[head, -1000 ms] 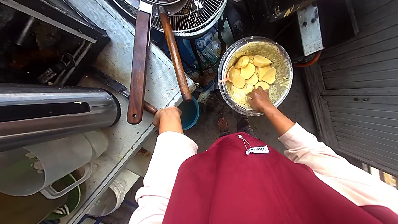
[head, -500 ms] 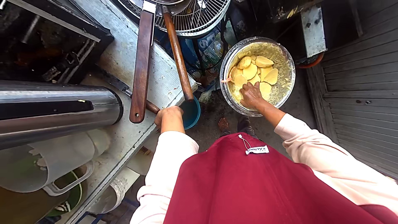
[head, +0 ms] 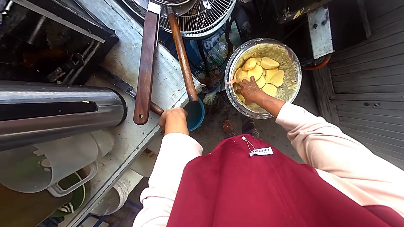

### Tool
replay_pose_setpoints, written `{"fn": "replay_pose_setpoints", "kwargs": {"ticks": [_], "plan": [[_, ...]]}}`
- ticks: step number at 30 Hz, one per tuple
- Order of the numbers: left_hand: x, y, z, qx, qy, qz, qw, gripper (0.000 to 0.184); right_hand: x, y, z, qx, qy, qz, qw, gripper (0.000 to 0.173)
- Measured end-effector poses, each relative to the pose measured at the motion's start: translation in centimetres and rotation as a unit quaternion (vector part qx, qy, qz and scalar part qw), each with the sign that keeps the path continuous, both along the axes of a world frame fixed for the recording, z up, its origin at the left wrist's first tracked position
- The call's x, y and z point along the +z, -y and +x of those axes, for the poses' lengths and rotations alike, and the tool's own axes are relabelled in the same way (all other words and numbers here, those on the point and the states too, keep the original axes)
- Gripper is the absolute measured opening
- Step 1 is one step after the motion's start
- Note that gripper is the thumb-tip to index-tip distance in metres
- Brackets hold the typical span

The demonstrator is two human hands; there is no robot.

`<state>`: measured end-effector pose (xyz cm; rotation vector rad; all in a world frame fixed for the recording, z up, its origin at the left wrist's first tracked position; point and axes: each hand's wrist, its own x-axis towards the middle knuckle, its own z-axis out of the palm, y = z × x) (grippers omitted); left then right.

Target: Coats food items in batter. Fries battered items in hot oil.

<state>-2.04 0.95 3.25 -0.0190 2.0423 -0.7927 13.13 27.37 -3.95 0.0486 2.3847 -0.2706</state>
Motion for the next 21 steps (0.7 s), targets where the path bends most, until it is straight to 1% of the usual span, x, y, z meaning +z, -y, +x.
{"fn": "replay_pose_setpoints", "kwargs": {"ticks": [4, 8, 9, 11, 14, 16, 18, 19, 20, 21], "plan": [[-0.2, 0.2, 0.0, -0.002, 0.004, -0.002, 1.0, 0.056, 1.8, -1.5, 0.9, -0.063, -0.053, 0.003, 0.997, 0.052], [-0.4, 0.2, -0.1, 0.01, 0.002, -0.003, 1.0, 0.061, 3.6, -3.2, 2.2, -0.098, -0.013, -0.005, 0.995, 0.052], [-0.4, 0.2, -0.1, 0.012, -0.001, -0.005, 1.0, 0.062, 3.5, -3.7, 2.6, -0.103, -0.003, -0.012, 0.995, 0.051], [-0.4, 0.1, 0.0, 0.014, -0.003, -0.013, 1.0, 0.06, 3.1, -4.3, 3.5, -0.102, -0.014, -0.024, 0.994, 0.047], [-0.3, 0.0, 0.0, 0.007, -0.004, -0.015, 1.0, 0.057, 1.7, -5.1, 4.7, -0.072, -0.075, -0.035, 0.994, 0.037], [0.0, 0.0, 0.1, 0.001, -0.001, -0.001, 1.0, 0.054, 0.9, -5.5, 5.2, -0.076, -0.105, -0.055, 0.99, 0.033], [0.2, 0.0, 0.2, -0.003, 0.002, 0.003, 1.0, 0.054, 0.4, -5.8, 5.2, -0.117, -0.083, -0.067, 0.987, 0.035], [0.2, -0.1, 0.2, -0.005, 0.002, 0.001, 1.0, 0.054, 0.3, -5.7, 4.9, -0.158, -0.051, -0.071, 0.984, 0.038], [0.2, 0.0, 0.1, -0.004, 0.002, 0.001, 1.0, 0.054, 0.5, -5.4, 4.6, -0.224, -0.008, -0.077, 0.972, 0.041], [0.2, 0.0, 0.1, -0.002, 0.003, 0.001, 1.0, 0.054, 0.6, -5.0, 4.2, -0.309, 0.032, -0.086, 0.946, 0.043]]}}
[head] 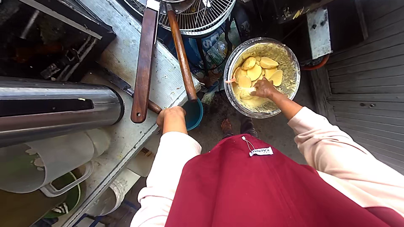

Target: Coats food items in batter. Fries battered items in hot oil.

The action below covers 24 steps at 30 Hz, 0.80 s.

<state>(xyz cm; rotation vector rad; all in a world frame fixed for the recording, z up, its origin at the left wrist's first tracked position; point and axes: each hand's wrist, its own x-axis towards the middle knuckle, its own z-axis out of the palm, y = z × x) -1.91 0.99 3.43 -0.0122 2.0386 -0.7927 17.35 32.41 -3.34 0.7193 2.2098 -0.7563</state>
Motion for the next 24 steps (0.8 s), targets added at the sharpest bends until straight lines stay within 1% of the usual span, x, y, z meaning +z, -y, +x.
{"fn": "replay_pose_setpoints", "kwargs": {"ticks": [1, 2, 3, 4, 5, 6, 7, 8, 9, 10, 11, 12, 14, 15, 17, 20, 22, 24], "plan": [[0.0, 0.0, 0.0, -0.003, 0.0, -0.002, 1.0, 0.053, 0.0, 0.4, -0.1, -0.103, 0.028, -0.022, 0.994, 0.045], [-0.1, 0.0, 0.1, -0.009, 0.0, -0.005, 1.0, 0.052, 0.0, 0.9, -0.1, -0.209, 0.05, -0.045, 0.976, 0.048], [-0.2, 0.0, 0.1, -0.012, 0.002, -0.008, 1.0, 0.052, 0.3, 1.5, 0.0, -0.31, 0.068, -0.066, 0.946, 0.049], [-0.3, 0.0, 0.0, -0.013, 0.003, -0.012, 1.0, 0.051, 0.6, 2.1, 0.1, -0.383, 0.084, -0.086, 0.916, 0.045], [-0.4, 0.0, -0.1, -0.009, 0.003, -0.015, 1.0, 0.051, 0.8, 2.7, 0.2, -0.429, 0.092, -0.101, 0.893, 0.038], [-0.4, 0.0, -0.1, -0.007, 0.002, -0.017, 1.0, 0.052, 0.6, 3.1, 0.5, -0.452, 0.099, -0.1, 0.881, 0.033], [-0.4, 0.0, -0.1, -0.006, 0.003, -0.017, 1.0, 0.052, 0.6, 3.5, 0.8, -0.45, 0.107, -0.087, 0.882, 0.036], [-0.6, 0.1, 0.0, -0.004, 0.005, -0.021, 1.0, 0.053, 1.0, 3.6, 1.1, -0.427, 0.115, -0.063, 0.895, 0.046], [-0.7, 0.0, -0.1, 0.0, 0.002, -0.026, 1.0, 0.053, 1.3, 3.7, 1.3, -0.374, 0.123, -0.022, 0.919, 0.055], [-0.6, 0.0, -0.1, 0.007, -0.004, -0.029, 1.0, 0.054, 1.9, 3.9, 1.3, -0.302, 0.133, 0.027, 0.944, 0.059], [-0.5, 0.0, -0.1, 0.011, -0.009, -0.029, 0.999, 0.055, 2.6, 4.3, 1.2, -0.229, 0.129, 0.072, 0.962, 0.06], [-0.6, 0.0, -0.1, 0.013, -0.009, -0.03, 0.999, 0.056, 2.8, 4.5, 1.3, -0.166, 0.101, 0.105, 0.975, 0.056], [-0.8, 0.0, -0.1, 0.006, -0.003, -0.032, 0.999, 0.055, 2.5, 5.0, 2.1, -0.046, 0.0, 0.134, 0.99, 0.041], [-0.8, 0.0, -0.2, 0.004, -0.002, -0.031, 1.0, 0.056, 2.1, 5.1, 2.3, 0.016, -0.042, 0.139, 0.989, 0.035], [-0.6, 0.0, -0.1, 0.008, -0.005, -0.024, 1.0, 0.057, 1.3, 5.6, 2.5, 0.114, -0.082, 0.14, 0.98, 0.03], [-0.3, -0.1, -0.2, 0.009, -0.008, -0.02, 1.0, 0.057, 0.4, 5.6, 2.0, 0.208, -0.114, 0.146, 0.96, 0.019], [-0.2, 0.0, 0.1, -0.018, 0.005, -0.021, 1.0, 0.049, 0.2, 5.2, 1.9, 0.263, -0.119, 0.147, 0.946, 0.012], [-0.4, 0.1, 0.0, -0.017, 0.004, -0.011, 1.0, 0.048, 0.1, 4.5, 1.6, 0.309, -0.12, 0.135, 0.934, 0.014]]}}
